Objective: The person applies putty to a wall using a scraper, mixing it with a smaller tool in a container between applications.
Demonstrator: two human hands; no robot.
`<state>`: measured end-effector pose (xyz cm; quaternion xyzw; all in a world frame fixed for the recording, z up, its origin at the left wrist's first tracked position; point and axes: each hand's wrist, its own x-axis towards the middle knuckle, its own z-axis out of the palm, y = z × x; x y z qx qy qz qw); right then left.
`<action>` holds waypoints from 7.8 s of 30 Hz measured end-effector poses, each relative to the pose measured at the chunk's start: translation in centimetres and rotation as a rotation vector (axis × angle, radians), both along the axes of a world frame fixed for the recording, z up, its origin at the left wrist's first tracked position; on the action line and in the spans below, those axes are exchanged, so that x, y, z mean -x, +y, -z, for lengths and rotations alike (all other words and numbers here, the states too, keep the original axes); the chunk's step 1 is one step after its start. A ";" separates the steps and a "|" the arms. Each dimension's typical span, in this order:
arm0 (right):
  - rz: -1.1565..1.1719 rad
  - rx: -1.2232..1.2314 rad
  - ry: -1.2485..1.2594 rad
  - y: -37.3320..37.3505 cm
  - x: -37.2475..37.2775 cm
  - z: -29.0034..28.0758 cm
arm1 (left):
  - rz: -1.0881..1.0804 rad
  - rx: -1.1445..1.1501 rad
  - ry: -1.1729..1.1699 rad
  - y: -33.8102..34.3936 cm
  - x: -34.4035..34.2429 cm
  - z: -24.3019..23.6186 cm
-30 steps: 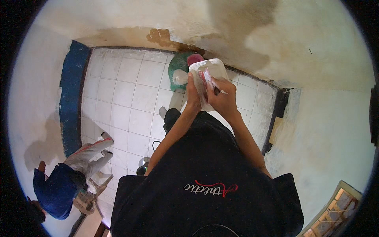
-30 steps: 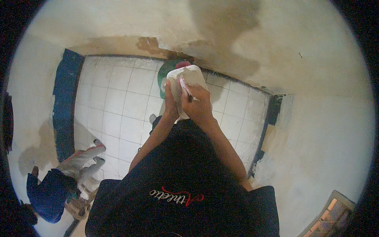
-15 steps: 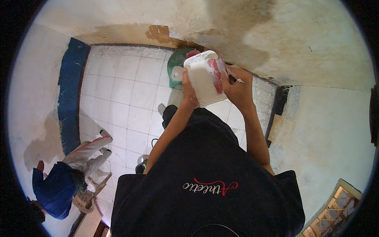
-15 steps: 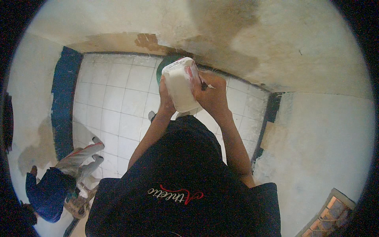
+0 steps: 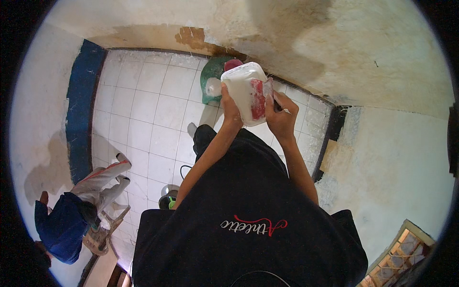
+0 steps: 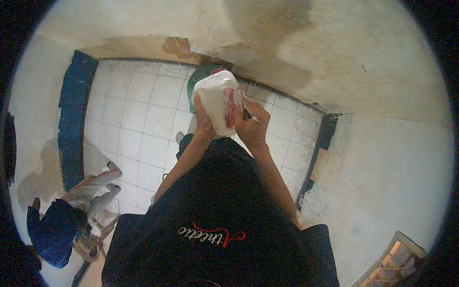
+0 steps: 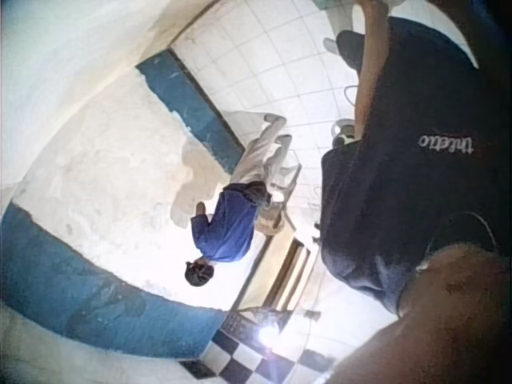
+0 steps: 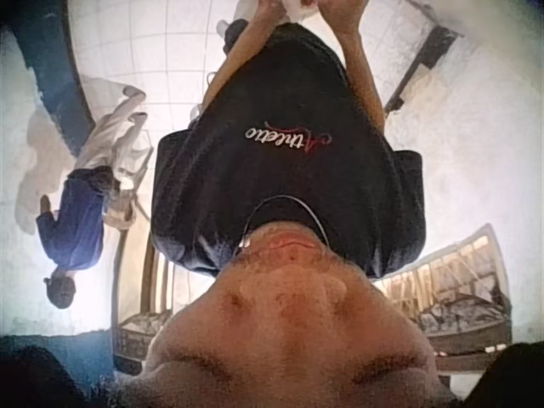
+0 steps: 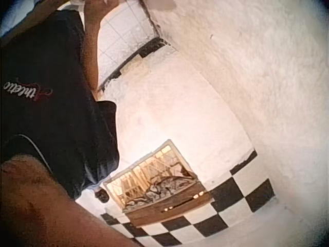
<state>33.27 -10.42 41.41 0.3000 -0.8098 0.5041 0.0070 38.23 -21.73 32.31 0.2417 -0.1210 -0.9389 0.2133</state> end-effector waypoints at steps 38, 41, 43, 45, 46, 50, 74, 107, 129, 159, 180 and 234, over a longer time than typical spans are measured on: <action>-0.124 -0.004 0.065 -3.4 0.5 -1.3 | 0.014 -0.030 0.132 -1.0 0.5 -1.8; -0.128 -0.018 0.079 -3.8 1.2 -2.2 | 0.043 0.006 0.195 -1.1 0.4 -2.5; -0.148 -0.110 0.042 -4.1 1.4 -3.9 | 0.076 0.013 0.158 -1.3 0.3 -2.9; -0.168 -0.048 0.046 -4.0 1.3 -2.3 | 0.098 0.034 0.179 -1.4 0.5 -3.0; -0.191 0.012 0.046 -3.9 1.2 -1.7 | 0.117 0.053 0.196 -1.4 0.5 -3.0; -0.151 0.029 0.014 -4.0 0.7 -2.8 | 0.088 0.131 0.114 -1.5 0.5 -3.7; -0.201 -0.031 0.044 -3.9 1.0 -2.4 | 0.108 0.177 0.065 -1.0 0.3 -3.1; 0.129 -0.063 -0.007 -8.3 -4.4 -4.6 | 0.421 0.199 0.050 -7.1 -2.8 -7.3; 0.363 0.012 -0.008 -6.5 -11.2 -7.2 | 0.697 0.038 0.050 -6.0 -5.4 -6.5; 0.448 -0.076 -0.056 -5.7 -10.7 -8.1 | 0.663 0.021 0.112 -6.4 -5.2 -4.8; 0.492 -0.350 0.342 -6.4 -9.9 -7.6 | 0.397 0.021 0.134 -2.8 -4.3 -2.5; 0.458 -0.362 0.009 -2.3 -6.5 -9.0 | 0.854 -0.094 0.150 -7.6 -5.6 -7.9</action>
